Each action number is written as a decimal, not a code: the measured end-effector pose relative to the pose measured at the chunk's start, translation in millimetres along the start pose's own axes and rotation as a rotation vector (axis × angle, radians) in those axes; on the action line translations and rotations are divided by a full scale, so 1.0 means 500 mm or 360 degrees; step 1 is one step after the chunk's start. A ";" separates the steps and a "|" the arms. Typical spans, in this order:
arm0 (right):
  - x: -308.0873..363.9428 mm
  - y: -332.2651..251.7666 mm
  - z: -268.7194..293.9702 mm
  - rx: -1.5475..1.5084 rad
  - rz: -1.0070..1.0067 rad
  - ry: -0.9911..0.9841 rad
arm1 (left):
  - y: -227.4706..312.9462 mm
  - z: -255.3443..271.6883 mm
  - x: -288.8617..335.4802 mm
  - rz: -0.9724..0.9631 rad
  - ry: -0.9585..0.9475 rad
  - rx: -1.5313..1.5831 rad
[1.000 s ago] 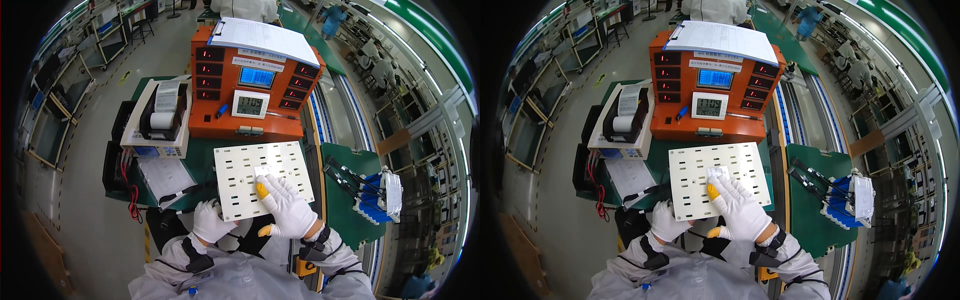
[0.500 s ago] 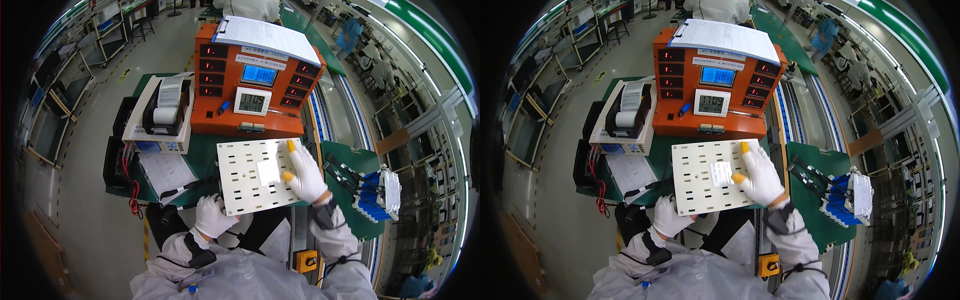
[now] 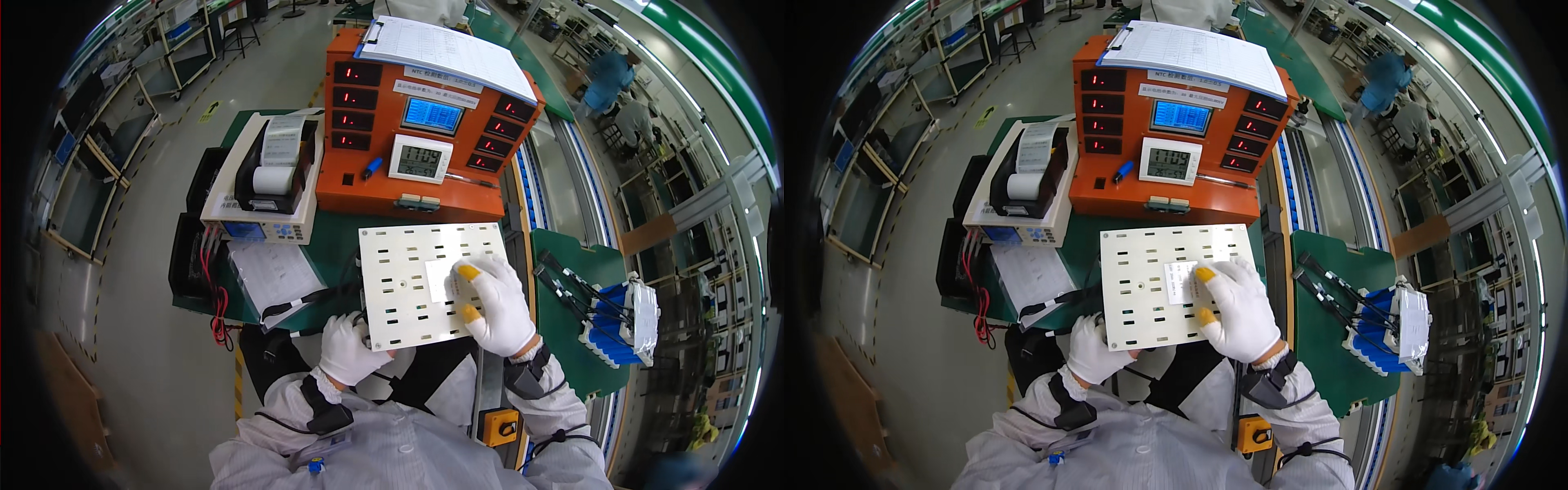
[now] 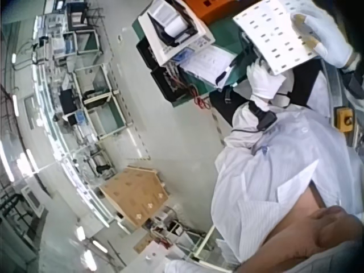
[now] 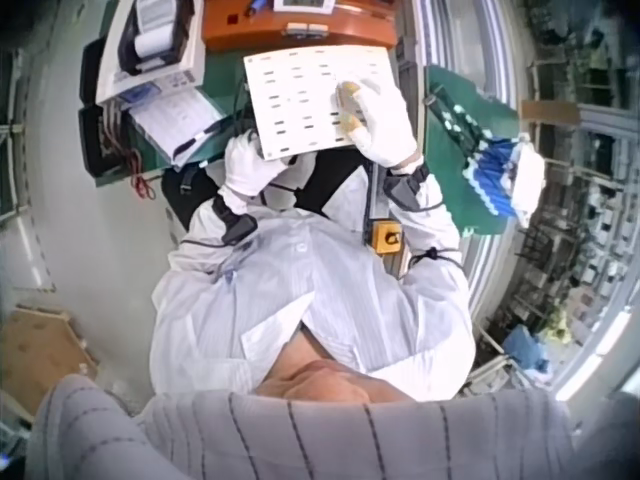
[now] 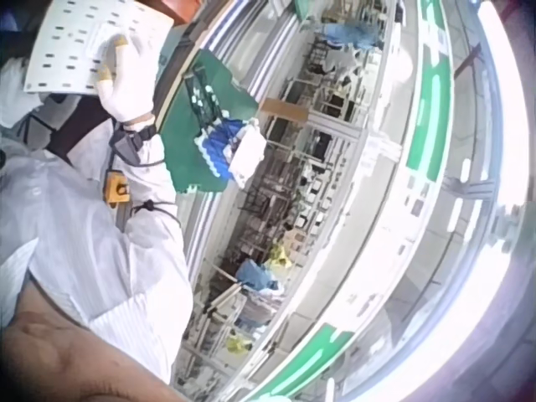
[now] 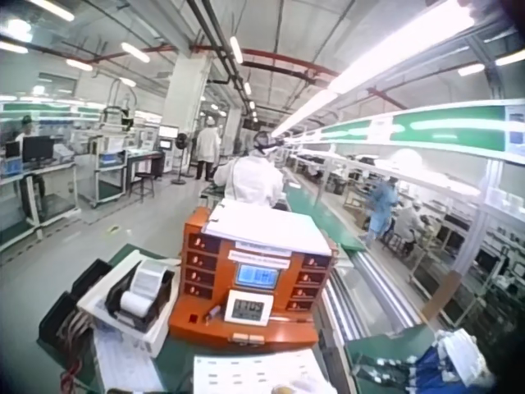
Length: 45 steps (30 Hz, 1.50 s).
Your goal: Assembling and testing battery packs at a factory workstation, including wiring and documentation.
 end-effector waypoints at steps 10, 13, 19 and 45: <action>-0.004 0.003 -0.005 0.0154 -0.0073 -0.0068 | 0.009 0.019 -0.007 0.0009 0.0004 0.0040; 0.057 0.060 0.003 -0.0084 -0.0297 0.0464 | 0.005 0.019 -0.004 0.0007 -0.0027 -0.0013; 0.218 0.157 -0.048 -0.1835 -0.0950 0.0280 | 0.000 0.000 0.001 -0.0051 -0.0025 -0.0053; 0.075 0.139 -0.043 -0.1768 -0.1468 0.0953 | 0.023 0.138 -0.174 0.0688 -0.0772 0.1026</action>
Point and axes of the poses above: each hand's wrist, its own x-axis away from the middle knuckle, its own z-axis out of the back of the hand, y = z × x, the point moved 2 cm from there along -x, towards the middle knuckle, and after that the axes turned 10 degrees about -x, right-handed, at the moved point
